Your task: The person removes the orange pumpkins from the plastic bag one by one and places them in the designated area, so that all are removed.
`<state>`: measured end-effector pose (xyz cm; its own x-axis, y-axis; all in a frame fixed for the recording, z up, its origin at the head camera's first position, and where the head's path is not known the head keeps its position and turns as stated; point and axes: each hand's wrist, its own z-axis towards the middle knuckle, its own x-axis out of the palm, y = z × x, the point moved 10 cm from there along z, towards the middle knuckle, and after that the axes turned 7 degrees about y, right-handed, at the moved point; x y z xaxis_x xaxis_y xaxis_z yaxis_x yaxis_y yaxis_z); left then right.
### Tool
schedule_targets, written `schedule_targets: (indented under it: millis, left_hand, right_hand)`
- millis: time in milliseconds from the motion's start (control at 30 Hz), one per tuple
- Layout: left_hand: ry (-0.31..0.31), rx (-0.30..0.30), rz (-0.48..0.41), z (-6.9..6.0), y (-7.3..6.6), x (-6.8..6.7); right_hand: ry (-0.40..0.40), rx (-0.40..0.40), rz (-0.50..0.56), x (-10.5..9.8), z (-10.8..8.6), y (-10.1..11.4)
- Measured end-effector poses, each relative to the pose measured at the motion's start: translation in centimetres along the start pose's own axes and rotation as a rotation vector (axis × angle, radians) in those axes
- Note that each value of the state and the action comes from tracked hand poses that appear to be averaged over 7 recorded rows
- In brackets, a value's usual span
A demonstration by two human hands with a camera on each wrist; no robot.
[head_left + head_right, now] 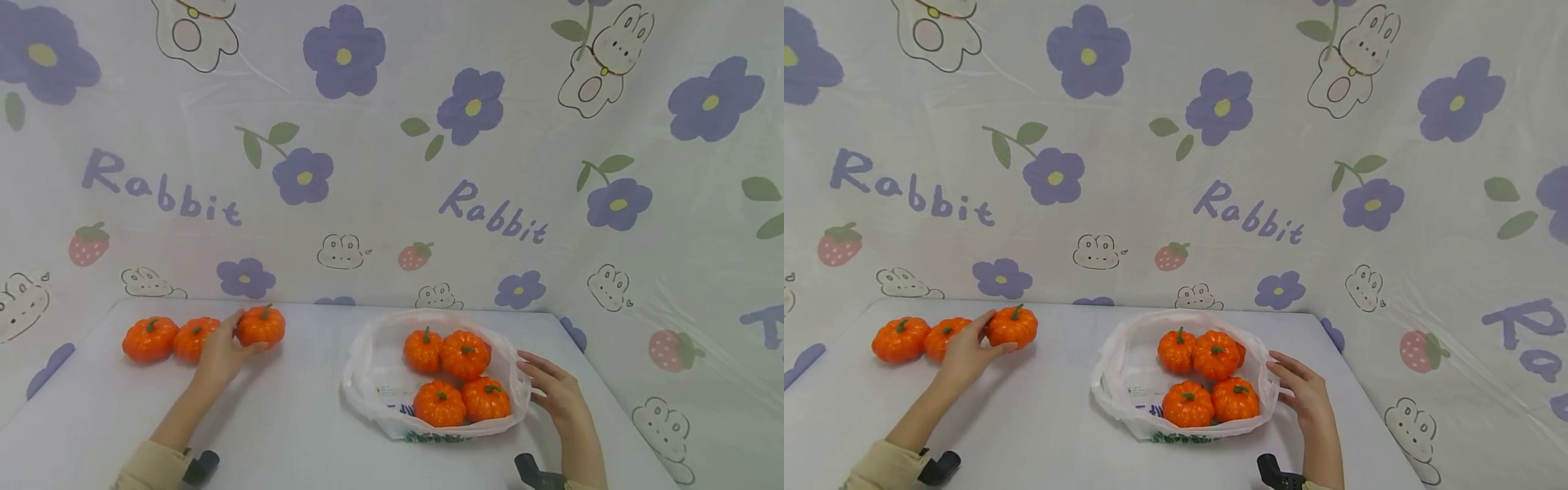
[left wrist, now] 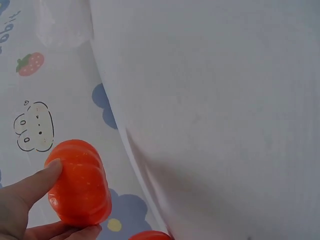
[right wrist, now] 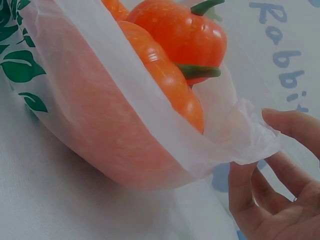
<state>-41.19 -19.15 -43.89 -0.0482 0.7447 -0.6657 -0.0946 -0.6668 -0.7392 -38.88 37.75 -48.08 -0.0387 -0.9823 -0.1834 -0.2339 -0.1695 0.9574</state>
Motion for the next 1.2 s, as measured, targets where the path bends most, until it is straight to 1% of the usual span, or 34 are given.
schedule_targets:
  millis: [200,333,667,767,967,1200]
  left_hand:
    - [-0.035,0.004,0.063,0.2,0.2,-0.7]
    - [-0.018,-0.022,0.080,0.4,0.8,-0.6]
    - [0.002,-0.041,0.119,1.0,1.5,-0.3]
    - [0.002,-0.029,0.128,1.0,1.5,-0.3]
    - [-0.016,0.015,0.156,1.1,1.4,-0.4]
    - [0.012,0.010,0.171,1.2,1.6,0.0]
  right_hand:
    - [0.006,0.004,0.009,0.1,0.0,0.0]
    - [0.011,0.007,0.015,0.2,0.1,-0.1]
    - [0.009,0.014,0.024,0.1,0.1,-0.2]
    - [0.007,0.014,0.023,0.1,0.0,-0.2]
    - [0.001,0.014,0.024,0.1,0.0,-0.1]
    - [-0.002,0.020,0.022,0.1,0.0,0.0]
